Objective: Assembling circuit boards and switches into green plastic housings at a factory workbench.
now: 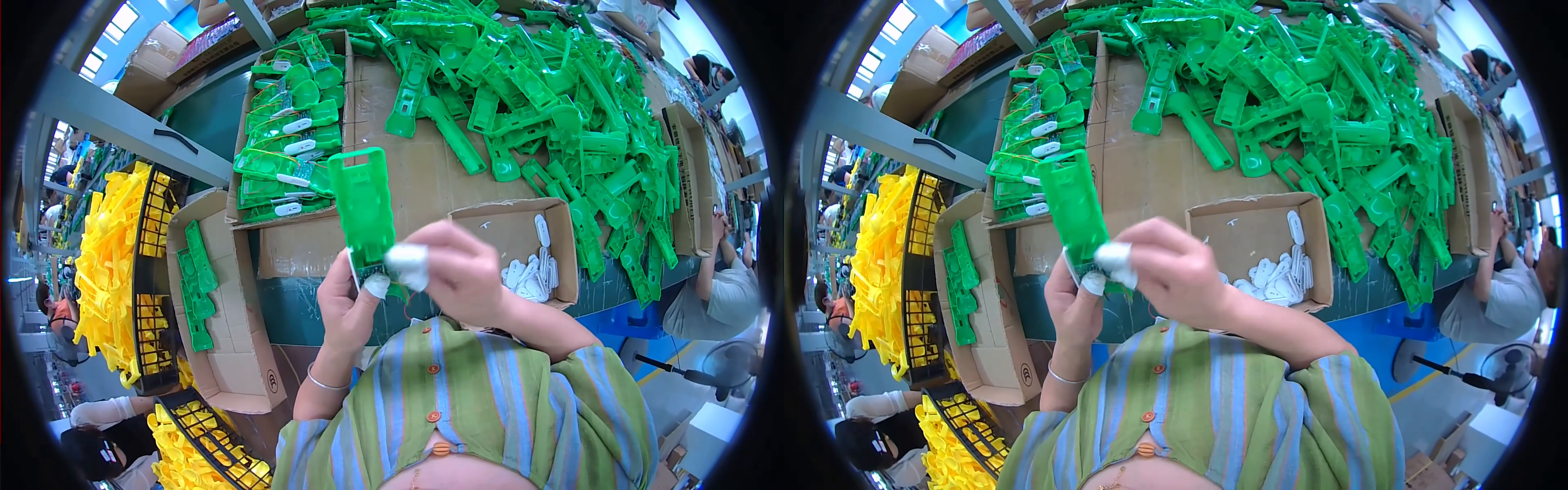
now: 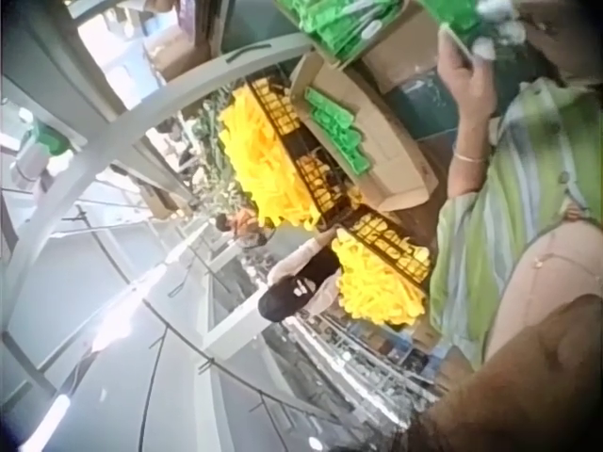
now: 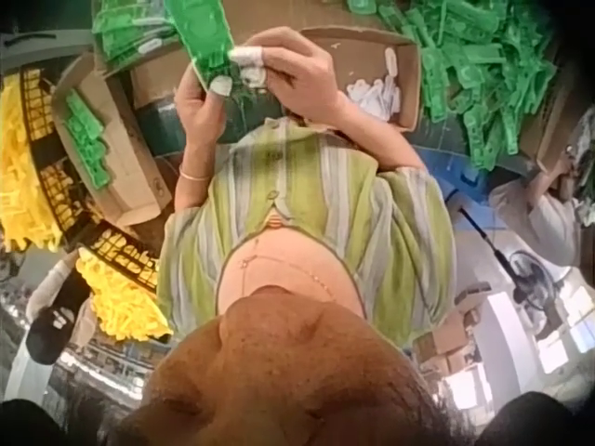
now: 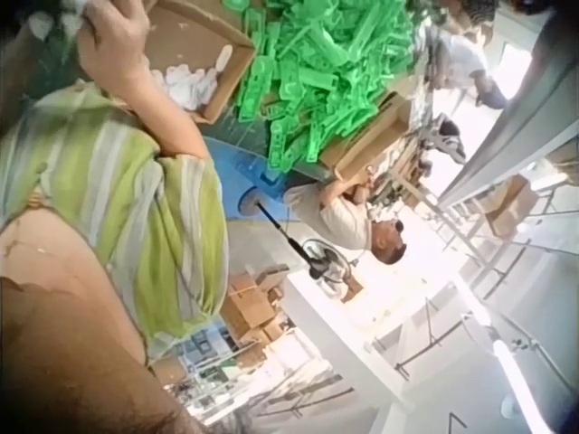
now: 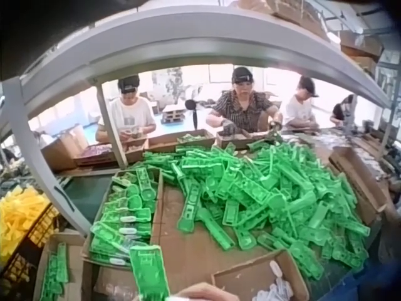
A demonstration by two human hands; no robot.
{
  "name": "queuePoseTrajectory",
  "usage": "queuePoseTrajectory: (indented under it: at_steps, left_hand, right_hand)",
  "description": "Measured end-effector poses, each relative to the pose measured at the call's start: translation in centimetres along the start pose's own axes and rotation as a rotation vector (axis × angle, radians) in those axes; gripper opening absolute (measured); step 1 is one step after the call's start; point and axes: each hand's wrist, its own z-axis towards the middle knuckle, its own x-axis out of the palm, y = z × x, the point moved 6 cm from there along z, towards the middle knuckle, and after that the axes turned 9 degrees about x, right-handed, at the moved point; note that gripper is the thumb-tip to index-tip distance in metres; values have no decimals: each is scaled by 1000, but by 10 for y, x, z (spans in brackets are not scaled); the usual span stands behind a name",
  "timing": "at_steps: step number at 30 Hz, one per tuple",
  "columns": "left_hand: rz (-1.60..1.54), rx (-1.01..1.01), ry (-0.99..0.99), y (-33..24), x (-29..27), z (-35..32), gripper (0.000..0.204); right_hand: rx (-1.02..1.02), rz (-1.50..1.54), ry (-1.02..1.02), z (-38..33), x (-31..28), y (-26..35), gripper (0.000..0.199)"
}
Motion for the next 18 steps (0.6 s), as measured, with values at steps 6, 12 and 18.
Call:
queuePoseTrajectory:
  at_steps: [6,12,18]
  left_hand:
    - [-103,-1,-69,-11,9,-2,31]
    - [46,71,-109,-8,7,-3,29]
    - [-280,-149,-63,-12,13,14,38]
  right_hand:
    - [623,686,59,-8,11,-31,26]
    - [603,645,47,-13,16,-34,22]
    - [716,1166,249,-5,27,-57,47]
